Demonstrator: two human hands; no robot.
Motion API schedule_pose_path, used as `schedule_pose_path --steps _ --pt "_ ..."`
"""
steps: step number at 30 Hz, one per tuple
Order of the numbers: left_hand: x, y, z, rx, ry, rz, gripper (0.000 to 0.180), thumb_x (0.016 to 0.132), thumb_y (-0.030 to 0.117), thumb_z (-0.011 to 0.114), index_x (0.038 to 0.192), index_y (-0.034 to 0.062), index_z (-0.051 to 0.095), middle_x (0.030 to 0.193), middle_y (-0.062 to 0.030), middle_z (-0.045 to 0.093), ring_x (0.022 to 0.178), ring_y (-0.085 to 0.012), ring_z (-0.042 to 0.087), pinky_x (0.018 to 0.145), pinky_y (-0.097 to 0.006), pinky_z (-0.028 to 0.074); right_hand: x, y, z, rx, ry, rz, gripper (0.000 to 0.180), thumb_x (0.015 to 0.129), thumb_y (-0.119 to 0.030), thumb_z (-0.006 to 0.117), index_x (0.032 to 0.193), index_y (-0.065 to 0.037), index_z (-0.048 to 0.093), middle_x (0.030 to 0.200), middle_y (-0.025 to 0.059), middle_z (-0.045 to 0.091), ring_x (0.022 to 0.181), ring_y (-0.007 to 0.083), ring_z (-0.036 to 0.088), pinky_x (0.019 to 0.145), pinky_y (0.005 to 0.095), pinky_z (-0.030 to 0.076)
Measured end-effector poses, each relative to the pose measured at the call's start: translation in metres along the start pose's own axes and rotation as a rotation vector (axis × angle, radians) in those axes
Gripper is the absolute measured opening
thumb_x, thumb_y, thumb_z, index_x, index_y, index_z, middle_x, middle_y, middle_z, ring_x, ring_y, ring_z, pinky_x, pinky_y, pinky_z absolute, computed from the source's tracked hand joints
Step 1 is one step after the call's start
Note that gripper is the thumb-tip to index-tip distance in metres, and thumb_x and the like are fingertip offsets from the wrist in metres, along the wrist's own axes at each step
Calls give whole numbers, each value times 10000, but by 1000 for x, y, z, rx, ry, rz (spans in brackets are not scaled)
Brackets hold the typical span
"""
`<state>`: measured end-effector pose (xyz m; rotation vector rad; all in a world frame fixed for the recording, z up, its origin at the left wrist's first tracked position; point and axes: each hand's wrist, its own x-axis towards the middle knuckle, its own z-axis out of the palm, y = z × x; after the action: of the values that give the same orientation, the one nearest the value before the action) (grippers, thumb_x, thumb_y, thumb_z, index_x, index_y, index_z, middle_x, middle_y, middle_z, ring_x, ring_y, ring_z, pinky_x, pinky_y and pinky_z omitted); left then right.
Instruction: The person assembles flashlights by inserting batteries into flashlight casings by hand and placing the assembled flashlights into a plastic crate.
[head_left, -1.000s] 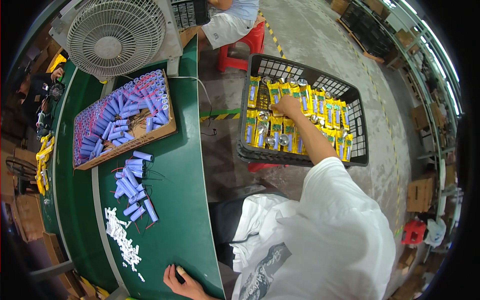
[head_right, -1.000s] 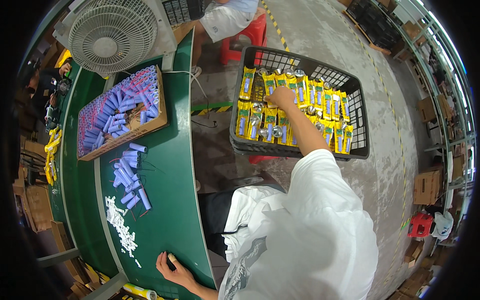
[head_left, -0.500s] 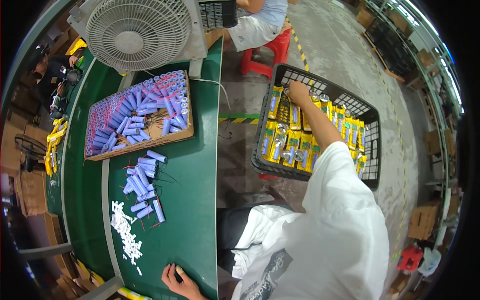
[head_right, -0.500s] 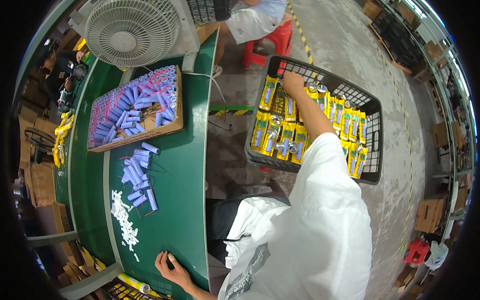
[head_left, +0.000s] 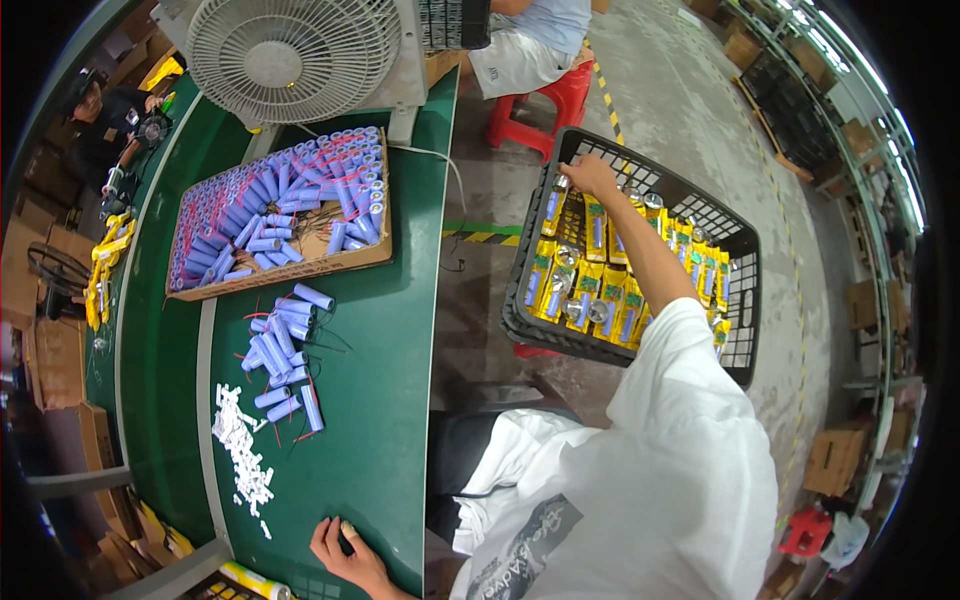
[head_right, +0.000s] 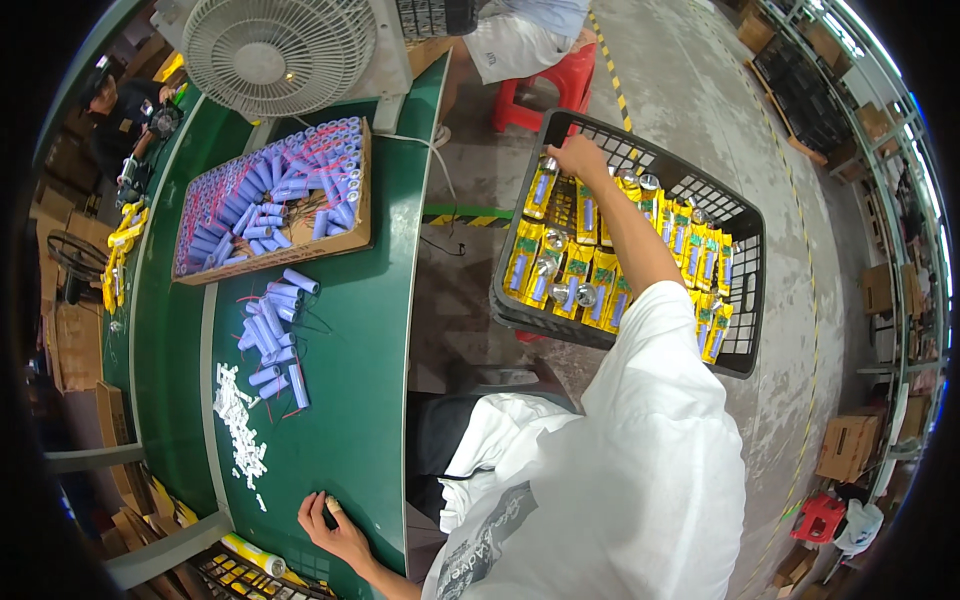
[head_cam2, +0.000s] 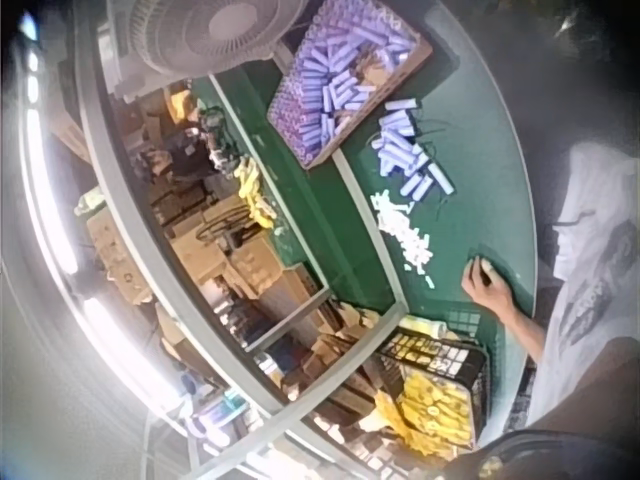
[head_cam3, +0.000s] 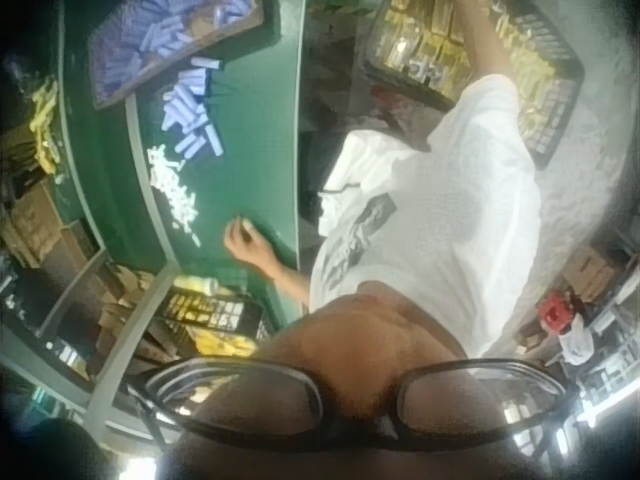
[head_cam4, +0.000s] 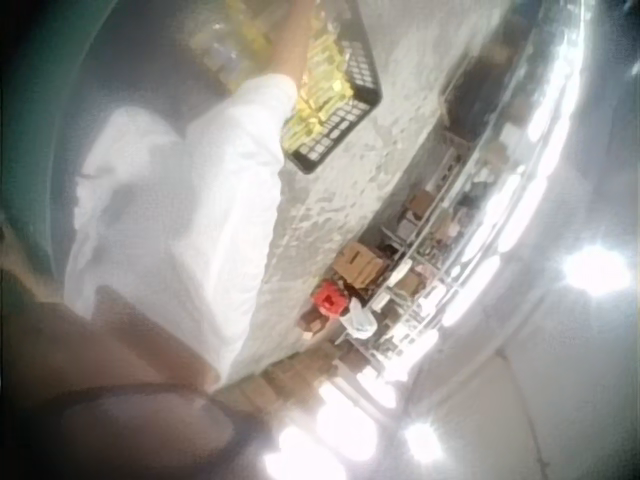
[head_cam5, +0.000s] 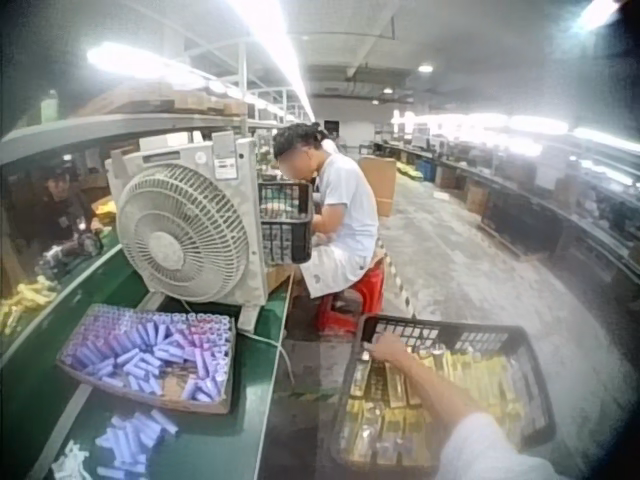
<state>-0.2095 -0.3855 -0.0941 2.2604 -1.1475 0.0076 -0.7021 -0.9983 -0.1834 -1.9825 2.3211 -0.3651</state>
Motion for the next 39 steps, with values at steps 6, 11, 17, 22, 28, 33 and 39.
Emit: schedule_pose_path --steps 6,11,17,22,28,33,39 --pt "-4 -1 -1 -45 17 -4 157 956 76 690 1064 -36 716 1170 -174 647 1076 -366 618 932 -459 502 -4 25 11 239 -276 -122 528 957 -534 586 851 -69 813 796 131 778 829 314 759 802 414 575" --pt "-8 0 -8 -41 36 -29 155 955 67 687 1070 -31 719 1165 -171 654 1074 -361 623 948 -452 499 -22 8 22 267 -189 -170 492 967 -468 571 875 -49 811 836 200 763 814 389 740 791 490 552" --pt "1 4 -6 -100 28 -4 156 929 52 704 1077 9 728 1130 -158 677 1049 -357 631 921 -443 509 -33 44 22 374 -129 -121 409 934 -390 613 849 -34 795 747 177 742 725 308 732 716 431 547" --pt "-9 4 -17 -78 81 -41 162 917 23 702 1077 9 722 1082 -150 693 1003 -344 650 891 -434 520 -30 24 33 486 -176 -292 395 905 -379 680 787 -7 740 672 124 701 652 230 674 655 388 504" --pt "-5 -4 -26 -91 117 -14 180 909 -15 694 1088 -8 712 1063 -170 706 974 -355 663 878 -428 526 -37 41 29 559 -95 -243 356 889 -329 721 793 9 665 654 67 630 647 118 577 638 342 476" --pt "-14 -7 -38 -46 167 -71 169 924 -19 678 1089 -27 713 1046 -181 701 965 -361 664 875 -429 522 -40 22 19 341 78 -123 423 997 -415 588 963 -18 729 886 213 765 882 445 724 789 517 536" --pt "-14 -12 -45 -33 191 -69 159 1001 42 657 1119 -54 704 1055 -167 719 966 -311 677 912 -394 519 -40 44 -3 251 128 -19 427 944 -435 647 1037 -35 763 946 224 768 945 434 734 845 505 559"
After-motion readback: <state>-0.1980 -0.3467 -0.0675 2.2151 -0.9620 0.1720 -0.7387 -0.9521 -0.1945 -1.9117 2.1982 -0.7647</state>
